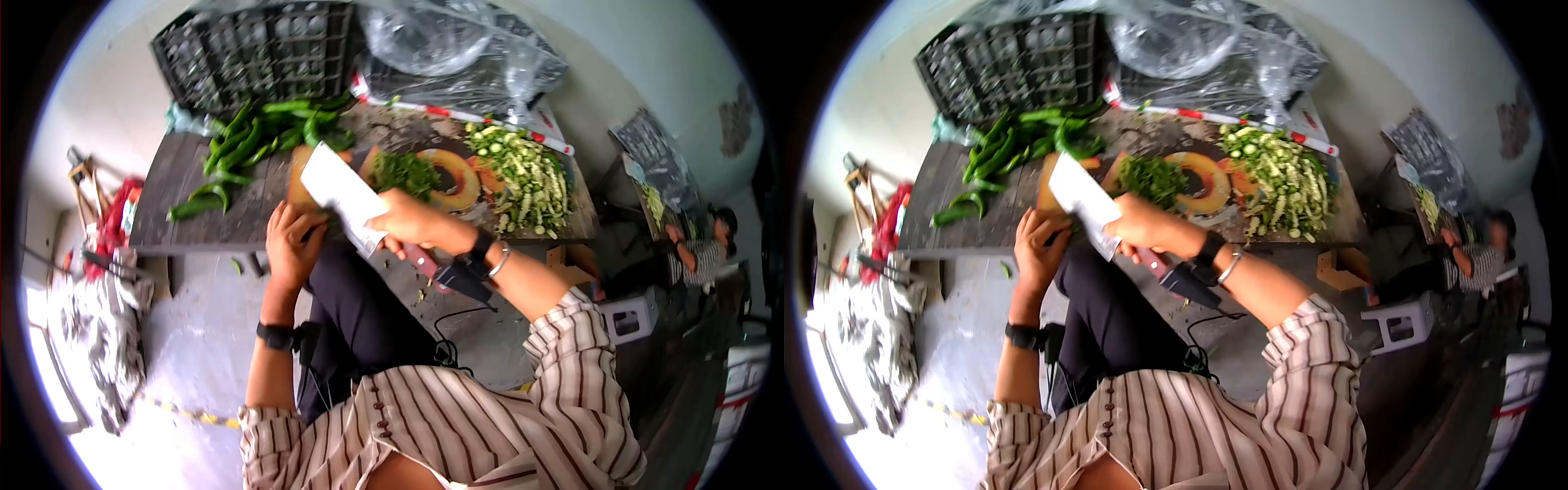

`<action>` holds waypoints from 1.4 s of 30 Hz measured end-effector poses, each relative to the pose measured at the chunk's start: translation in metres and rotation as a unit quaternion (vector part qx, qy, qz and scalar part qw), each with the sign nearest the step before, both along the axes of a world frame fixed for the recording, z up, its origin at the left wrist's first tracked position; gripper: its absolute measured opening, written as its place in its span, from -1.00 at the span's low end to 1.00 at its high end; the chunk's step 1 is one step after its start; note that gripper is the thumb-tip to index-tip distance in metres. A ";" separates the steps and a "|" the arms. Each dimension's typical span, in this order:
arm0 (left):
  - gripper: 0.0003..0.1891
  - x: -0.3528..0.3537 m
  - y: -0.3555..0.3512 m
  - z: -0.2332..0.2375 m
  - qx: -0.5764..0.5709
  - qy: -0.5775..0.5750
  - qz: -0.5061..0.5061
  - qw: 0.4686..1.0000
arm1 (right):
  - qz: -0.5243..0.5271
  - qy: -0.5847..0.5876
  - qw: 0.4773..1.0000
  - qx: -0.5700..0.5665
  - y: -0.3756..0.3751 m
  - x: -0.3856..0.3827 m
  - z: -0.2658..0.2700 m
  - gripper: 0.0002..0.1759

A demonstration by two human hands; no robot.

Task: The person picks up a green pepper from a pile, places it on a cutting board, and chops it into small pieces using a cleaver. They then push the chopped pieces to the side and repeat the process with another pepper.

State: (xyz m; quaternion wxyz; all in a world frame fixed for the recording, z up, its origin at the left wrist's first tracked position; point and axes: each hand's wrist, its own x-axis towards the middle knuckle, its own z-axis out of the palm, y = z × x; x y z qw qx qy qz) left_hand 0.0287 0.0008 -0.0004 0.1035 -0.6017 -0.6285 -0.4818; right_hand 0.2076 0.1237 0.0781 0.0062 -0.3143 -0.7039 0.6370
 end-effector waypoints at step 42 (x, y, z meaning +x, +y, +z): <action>-0.63 0.024 -0.009 0.015 -0.029 0.014 0.051 0.998 | -0.358 0.264 0.867 -0.226 -0.038 0.170 -0.052 -0.81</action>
